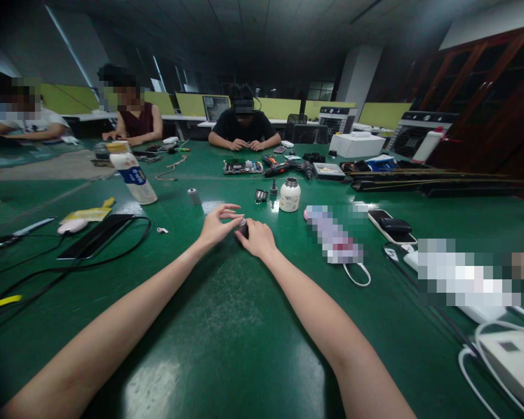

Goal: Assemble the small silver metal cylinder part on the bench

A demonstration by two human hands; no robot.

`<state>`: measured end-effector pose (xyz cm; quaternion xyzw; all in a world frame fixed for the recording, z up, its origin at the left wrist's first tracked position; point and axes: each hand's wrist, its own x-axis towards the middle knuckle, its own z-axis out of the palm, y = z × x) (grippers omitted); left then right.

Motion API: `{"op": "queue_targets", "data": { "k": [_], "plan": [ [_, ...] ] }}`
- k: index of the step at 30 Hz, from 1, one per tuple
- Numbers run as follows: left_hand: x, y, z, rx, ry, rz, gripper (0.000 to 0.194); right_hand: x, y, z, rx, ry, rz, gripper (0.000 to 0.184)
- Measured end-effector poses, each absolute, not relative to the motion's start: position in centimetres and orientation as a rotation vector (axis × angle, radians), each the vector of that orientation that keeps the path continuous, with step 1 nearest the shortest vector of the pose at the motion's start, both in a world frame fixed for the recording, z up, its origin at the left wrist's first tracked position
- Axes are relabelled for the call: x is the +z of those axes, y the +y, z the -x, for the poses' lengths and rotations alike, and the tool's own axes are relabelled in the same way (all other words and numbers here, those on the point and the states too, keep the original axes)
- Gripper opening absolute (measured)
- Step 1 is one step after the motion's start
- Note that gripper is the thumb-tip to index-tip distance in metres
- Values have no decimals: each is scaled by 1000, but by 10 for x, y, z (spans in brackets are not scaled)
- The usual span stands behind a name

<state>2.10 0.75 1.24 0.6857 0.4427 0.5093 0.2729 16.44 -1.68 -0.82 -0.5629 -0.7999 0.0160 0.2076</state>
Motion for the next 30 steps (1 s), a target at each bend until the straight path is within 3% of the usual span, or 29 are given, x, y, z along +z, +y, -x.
{"op": "queue_targets", "data": {
  "k": [16, 22, 30],
  "plan": [
    [9, 12, -14, 1602, 1343, -1832, 31, -6, -19, -162, -31, -2177, 1622, 41],
    [-1, 20, -13, 1338, 1222, -1986, 33, -6, -18, -162, -4, -2189, 1624, 41],
    [-10, 27, 3, 1251, 1581, -2036, 26, -7, -20, -167, 41, -2127, 1579, 53]
  ]
}}
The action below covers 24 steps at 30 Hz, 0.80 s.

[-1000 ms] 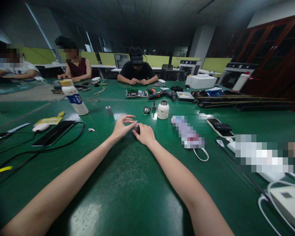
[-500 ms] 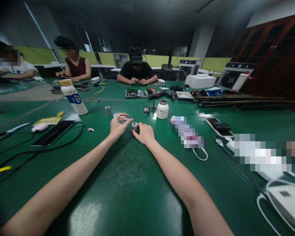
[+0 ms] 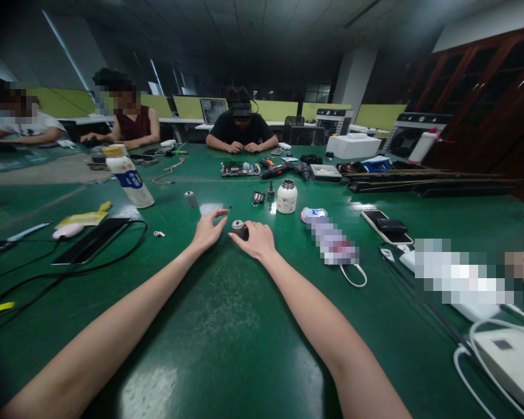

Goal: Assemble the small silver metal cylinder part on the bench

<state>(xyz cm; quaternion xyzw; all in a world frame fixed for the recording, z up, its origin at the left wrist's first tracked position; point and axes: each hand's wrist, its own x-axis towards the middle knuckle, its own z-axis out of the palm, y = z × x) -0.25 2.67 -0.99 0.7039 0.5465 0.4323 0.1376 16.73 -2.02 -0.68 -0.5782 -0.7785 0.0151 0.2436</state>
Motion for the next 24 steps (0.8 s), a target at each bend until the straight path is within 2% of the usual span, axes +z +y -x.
{"op": "queue_targets", "data": {
  "k": [4, 6, 10, 14, 18, 20, 24],
  "plan": [
    [-11, 40, 11, 1225, 1727, -2070, 43, -8, -20, -166, -8, -2125, 1590, 49],
    [-9, 55, 11, 1194, 1714, -2119, 45, -9, -19, -165, -31, -2131, 1582, 44],
    [-6, 90, 4, 1139, 1654, -2196, 33, -11, -18, -164, -41, -2139, 1567, 42],
    [-7, 111, -3, 1157, 1653, -2193, 11, -12, -17, -163, -55, -2149, 1561, 41],
    [-7, 103, -4, 1253, 1673, -2123, 12, -11, -17, -164, -56, -2152, 1564, 41],
    [-8, 86, -5, 1316, 1676, -2071, 9, -10, -18, -163, -56, -2149, 1574, 41],
    [-14, 40, -10, 1469, 1668, -1982, 16, -8, -18, -162, -54, -2162, 1589, 39]
  ]
}}
